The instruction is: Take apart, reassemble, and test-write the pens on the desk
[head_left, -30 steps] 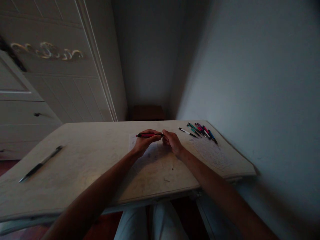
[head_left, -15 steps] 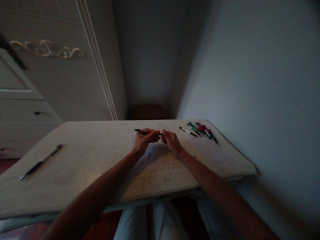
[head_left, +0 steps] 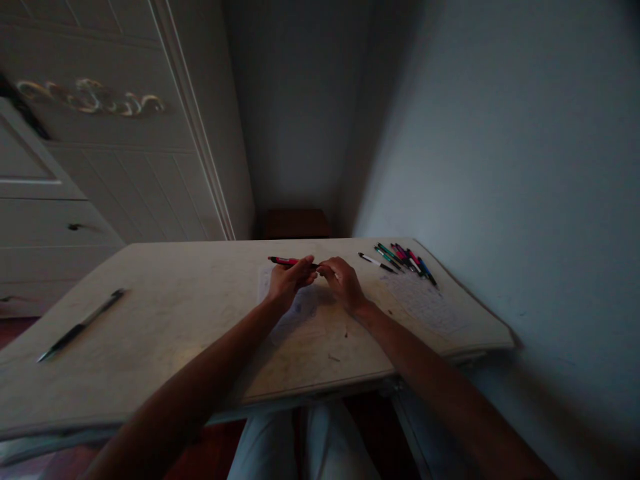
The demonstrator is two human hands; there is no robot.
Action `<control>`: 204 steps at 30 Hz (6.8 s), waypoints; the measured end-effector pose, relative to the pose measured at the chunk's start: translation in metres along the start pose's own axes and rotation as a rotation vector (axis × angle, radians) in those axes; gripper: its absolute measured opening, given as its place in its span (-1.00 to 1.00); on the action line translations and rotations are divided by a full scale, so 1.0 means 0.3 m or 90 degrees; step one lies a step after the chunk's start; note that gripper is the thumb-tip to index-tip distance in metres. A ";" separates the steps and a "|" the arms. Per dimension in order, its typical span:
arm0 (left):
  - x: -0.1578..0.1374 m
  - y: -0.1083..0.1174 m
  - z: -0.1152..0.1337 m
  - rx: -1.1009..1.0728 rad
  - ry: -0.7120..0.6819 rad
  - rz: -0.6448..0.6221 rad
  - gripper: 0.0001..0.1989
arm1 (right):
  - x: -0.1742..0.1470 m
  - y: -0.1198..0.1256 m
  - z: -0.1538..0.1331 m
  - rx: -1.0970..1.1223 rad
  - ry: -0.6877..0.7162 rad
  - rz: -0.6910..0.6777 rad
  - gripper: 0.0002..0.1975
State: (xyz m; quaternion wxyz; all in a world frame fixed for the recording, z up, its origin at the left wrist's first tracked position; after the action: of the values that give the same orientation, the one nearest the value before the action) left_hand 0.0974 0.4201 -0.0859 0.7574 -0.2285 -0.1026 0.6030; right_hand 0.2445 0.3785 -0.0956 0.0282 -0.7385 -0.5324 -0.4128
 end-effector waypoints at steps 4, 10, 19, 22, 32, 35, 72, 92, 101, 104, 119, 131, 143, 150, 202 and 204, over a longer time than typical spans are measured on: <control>0.006 0.010 0.004 0.026 -0.002 0.042 -0.62 | 0.001 -0.003 -0.003 0.034 -0.016 -0.007 -0.68; 0.017 0.025 0.006 0.085 -0.037 0.029 -0.56 | -0.003 -0.001 -0.010 0.109 -0.093 -0.032 -0.63; 0.018 0.029 0.001 0.114 -0.067 0.001 -0.46 | 0.003 -0.004 0.008 0.115 -0.125 0.007 -0.72; 0.014 0.028 0.005 0.108 -0.064 0.003 -0.48 | 0.007 -0.006 0.018 0.123 -0.127 0.020 -0.70; 0.026 0.032 -0.001 0.123 -0.060 0.007 -0.49 | -0.003 -0.014 0.031 0.153 -0.185 -0.044 -0.59; 0.029 0.036 -0.001 0.122 -0.070 0.015 -0.49 | 0.003 -0.010 0.035 0.137 -0.169 0.001 -0.71; 0.088 0.079 -0.003 0.151 -0.063 0.009 -0.52 | 0.010 0.055 0.139 -0.178 -0.078 -0.141 -0.54; 0.057 0.046 0.001 0.094 0.067 -0.134 -0.71 | 0.009 0.031 0.097 0.028 -0.001 -0.112 -0.60; 0.049 0.045 -0.003 0.128 0.016 -0.172 -0.58 | 0.007 0.026 0.083 -0.045 0.005 -0.149 -0.74; 0.045 0.046 0.016 0.153 -0.043 -0.128 -0.56 | 0.012 0.034 0.078 -0.085 -0.014 -0.127 -0.84; 0.054 0.059 0.034 0.259 -0.238 -0.032 -0.63 | 0.021 0.039 0.091 -0.173 -0.088 -0.079 -0.81; 0.050 0.056 0.035 0.236 -0.215 -0.067 -0.50 | 0.018 0.040 0.093 -0.159 -0.087 -0.066 -0.82; 0.055 0.057 0.040 0.199 -0.237 -0.053 -0.56 | 0.008 0.032 0.098 -0.050 -0.052 -0.072 -0.70; 0.050 0.052 0.033 0.225 -0.228 -0.109 -0.55 | 0.009 0.035 0.070 -0.082 -0.059 -0.119 -0.76; 0.050 0.080 0.039 0.390 -0.269 0.011 -0.44 | 0.015 0.037 0.079 -0.134 -0.089 -0.046 -0.80; 0.046 0.083 0.044 0.400 -0.248 0.021 -0.39 | 0.013 0.035 0.085 -0.139 -0.097 -0.045 -0.78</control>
State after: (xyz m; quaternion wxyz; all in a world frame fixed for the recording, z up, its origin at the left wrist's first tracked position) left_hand 0.0736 0.4405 -0.0876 0.7471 0.1325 -0.0507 0.6494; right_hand 0.2681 0.3892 -0.1057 -0.1072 -0.7468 -0.5110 -0.4118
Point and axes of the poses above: each hand's wrist, its own x-axis towards the middle knuckle, its own y-axis out of the back of the hand, z = x × y, the point moved 1 cm from there along x, towards the middle knuckle, and after that the axes turned 4 degrees about z, right-handed, at the moved point
